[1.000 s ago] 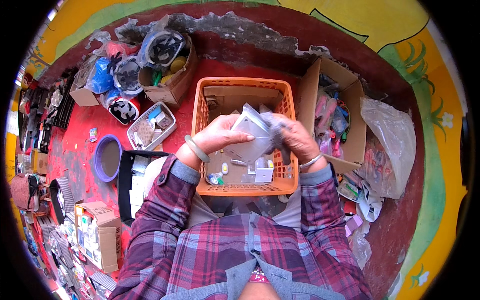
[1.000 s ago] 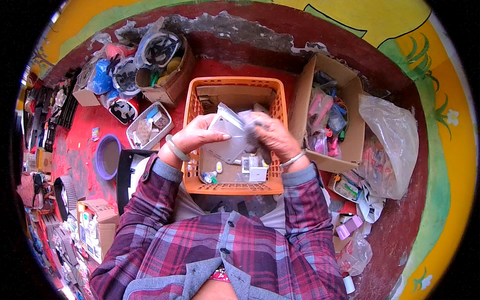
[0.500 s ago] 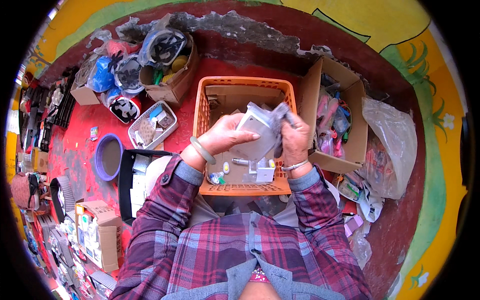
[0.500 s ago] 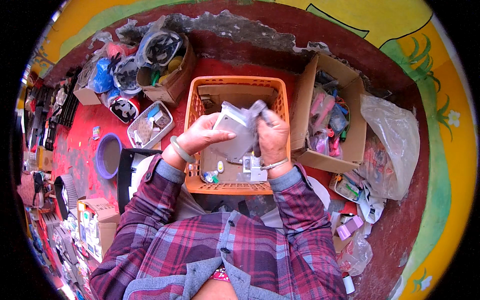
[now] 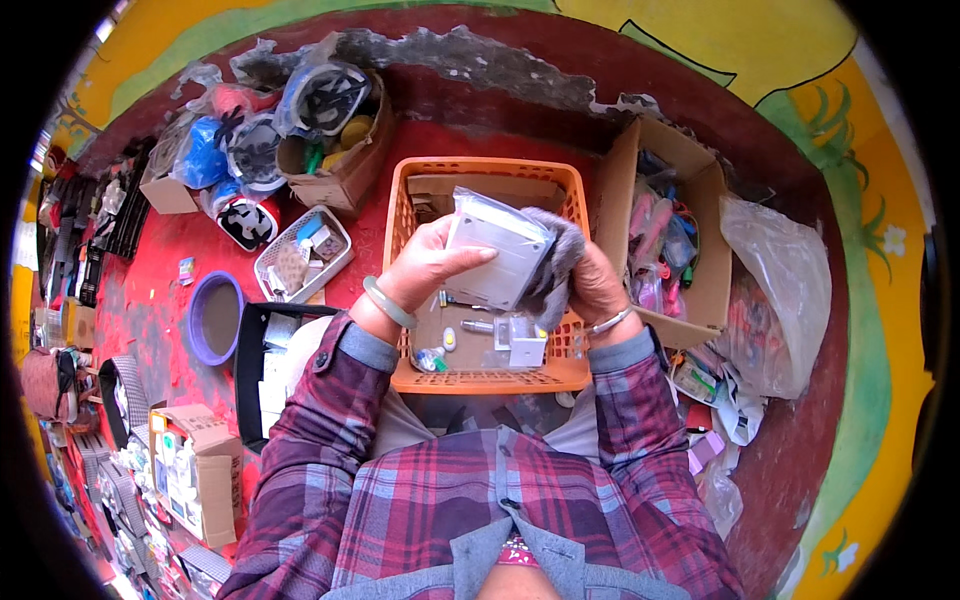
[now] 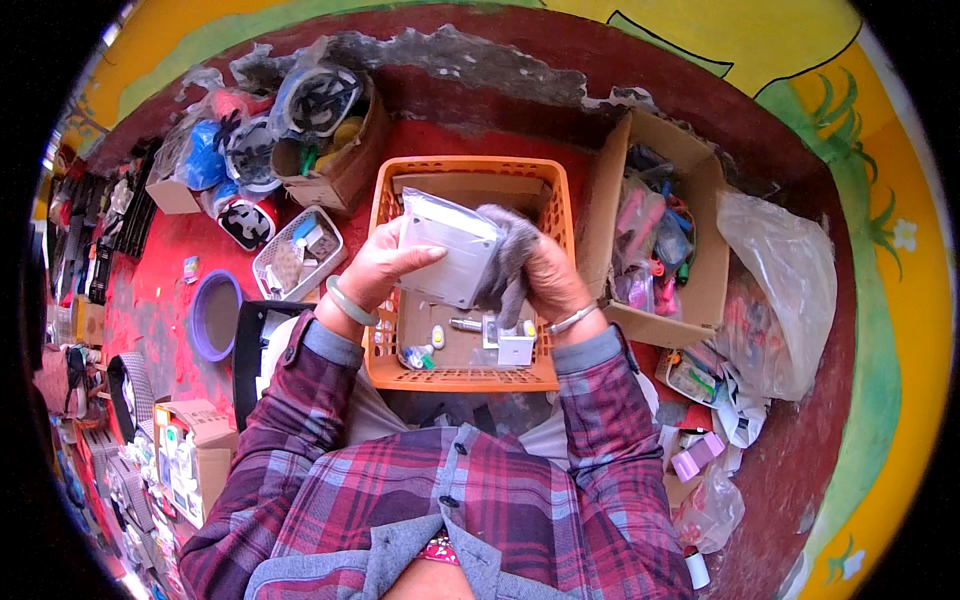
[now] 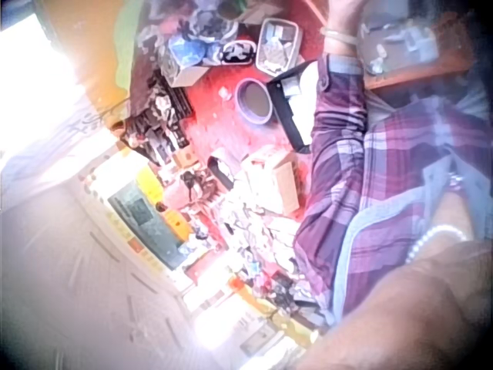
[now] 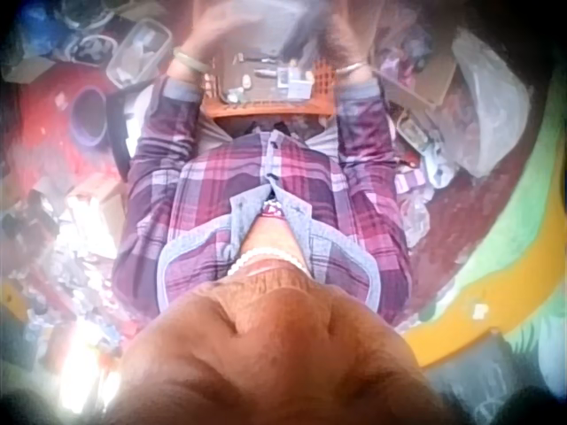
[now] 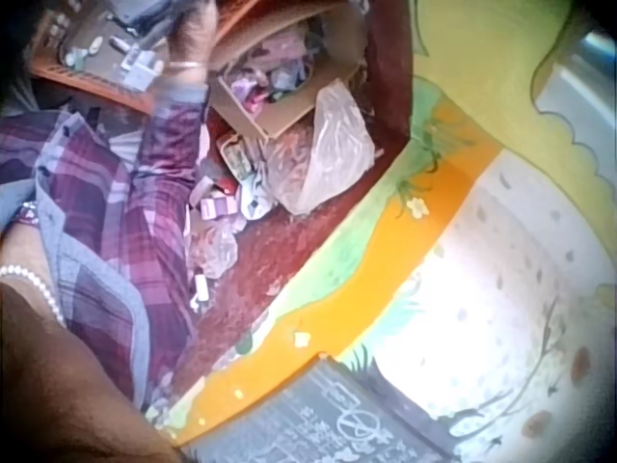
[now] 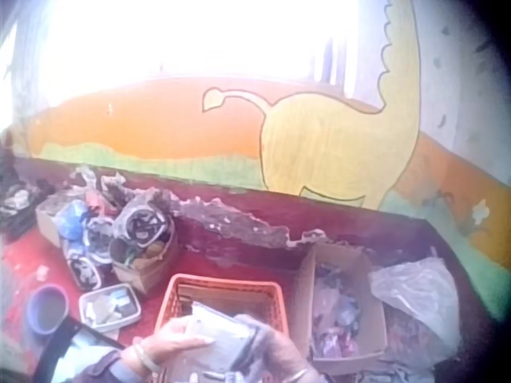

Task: The person cleans small electronic components and plastic housings with a grey cloth, handling them one at a time and placing the cleaned items into a black tray on the floor.

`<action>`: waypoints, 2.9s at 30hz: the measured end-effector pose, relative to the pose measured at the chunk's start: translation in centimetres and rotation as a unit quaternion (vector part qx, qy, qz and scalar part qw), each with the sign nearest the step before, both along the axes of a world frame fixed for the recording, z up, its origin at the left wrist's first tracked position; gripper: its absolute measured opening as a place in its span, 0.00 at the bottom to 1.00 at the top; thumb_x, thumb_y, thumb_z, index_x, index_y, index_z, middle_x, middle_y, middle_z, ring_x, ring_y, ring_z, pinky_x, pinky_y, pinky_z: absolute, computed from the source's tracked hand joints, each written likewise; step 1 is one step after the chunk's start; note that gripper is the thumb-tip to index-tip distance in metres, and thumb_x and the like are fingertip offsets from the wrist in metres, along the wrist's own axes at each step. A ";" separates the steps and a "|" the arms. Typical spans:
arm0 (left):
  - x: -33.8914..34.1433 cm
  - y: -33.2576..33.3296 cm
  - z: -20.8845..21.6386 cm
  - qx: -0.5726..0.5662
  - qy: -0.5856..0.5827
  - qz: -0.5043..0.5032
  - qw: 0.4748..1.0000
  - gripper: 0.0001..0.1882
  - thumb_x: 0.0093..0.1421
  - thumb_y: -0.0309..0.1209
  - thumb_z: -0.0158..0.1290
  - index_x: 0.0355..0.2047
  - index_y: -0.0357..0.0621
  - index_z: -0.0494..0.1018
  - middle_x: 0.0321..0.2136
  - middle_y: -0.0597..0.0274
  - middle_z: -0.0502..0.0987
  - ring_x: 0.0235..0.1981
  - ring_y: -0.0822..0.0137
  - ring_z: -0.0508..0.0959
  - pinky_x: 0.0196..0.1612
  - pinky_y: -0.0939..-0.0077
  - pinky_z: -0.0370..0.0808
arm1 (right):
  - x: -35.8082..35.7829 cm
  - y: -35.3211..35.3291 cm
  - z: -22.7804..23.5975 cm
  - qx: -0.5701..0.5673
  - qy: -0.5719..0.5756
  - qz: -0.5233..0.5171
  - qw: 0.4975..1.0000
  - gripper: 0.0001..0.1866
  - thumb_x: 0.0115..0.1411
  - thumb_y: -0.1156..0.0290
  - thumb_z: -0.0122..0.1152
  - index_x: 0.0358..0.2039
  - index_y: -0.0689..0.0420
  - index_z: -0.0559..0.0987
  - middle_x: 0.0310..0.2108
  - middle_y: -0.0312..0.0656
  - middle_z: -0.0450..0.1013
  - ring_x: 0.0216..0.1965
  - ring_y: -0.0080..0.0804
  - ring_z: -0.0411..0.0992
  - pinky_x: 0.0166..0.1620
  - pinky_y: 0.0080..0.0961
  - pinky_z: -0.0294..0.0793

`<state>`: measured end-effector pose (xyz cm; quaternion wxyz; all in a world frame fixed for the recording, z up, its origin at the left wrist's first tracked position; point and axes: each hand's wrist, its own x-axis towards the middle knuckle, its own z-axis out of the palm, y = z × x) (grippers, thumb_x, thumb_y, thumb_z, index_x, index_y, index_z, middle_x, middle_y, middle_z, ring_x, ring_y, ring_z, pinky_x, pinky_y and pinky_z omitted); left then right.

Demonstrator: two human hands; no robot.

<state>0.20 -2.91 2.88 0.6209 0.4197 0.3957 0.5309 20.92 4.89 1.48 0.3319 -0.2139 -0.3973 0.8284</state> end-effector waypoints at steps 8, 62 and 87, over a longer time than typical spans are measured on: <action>0.3 0.4 -1.5 0.008 0.042 -0.015 0.999 0.22 0.54 0.32 0.59 0.48 0.39 0.69 0.41 0.64 0.75 0.42 0.72 0.74 0.48 0.77 0.70 | -1.2 -1.1 -1.0 -0.060 0.026 -0.098 0.993 0.11 0.59 0.71 0.58 0.41 0.61 0.76 0.35 0.37 0.76 0.34 0.22 0.74 0.40 0.18 0.74; 1.0 0.1 -3.1 -0.032 0.222 -0.143 0.964 0.21 0.50 0.38 0.60 0.39 0.38 0.73 0.33 0.56 0.77 0.36 0.67 0.76 0.42 0.73 0.71 | 0.9 1.5 0.6 0.098 -0.094 0.080 0.988 0.29 0.52 0.61 0.66 0.51 0.62 0.72 0.47 0.38 0.71 0.46 0.25 0.69 0.50 0.21 0.68; 0.9 -0.1 -3.0 -0.019 0.248 -0.121 0.961 0.22 0.49 0.37 0.61 0.41 0.36 0.72 0.34 0.54 0.78 0.36 0.65 0.77 0.41 0.71 0.72 | 4.1 4.1 -0.1 0.177 -0.167 -0.353 0.903 0.20 0.59 0.53 0.57 0.31 0.61 0.78 0.24 0.35 0.73 0.26 0.22 0.70 0.30 0.21 0.71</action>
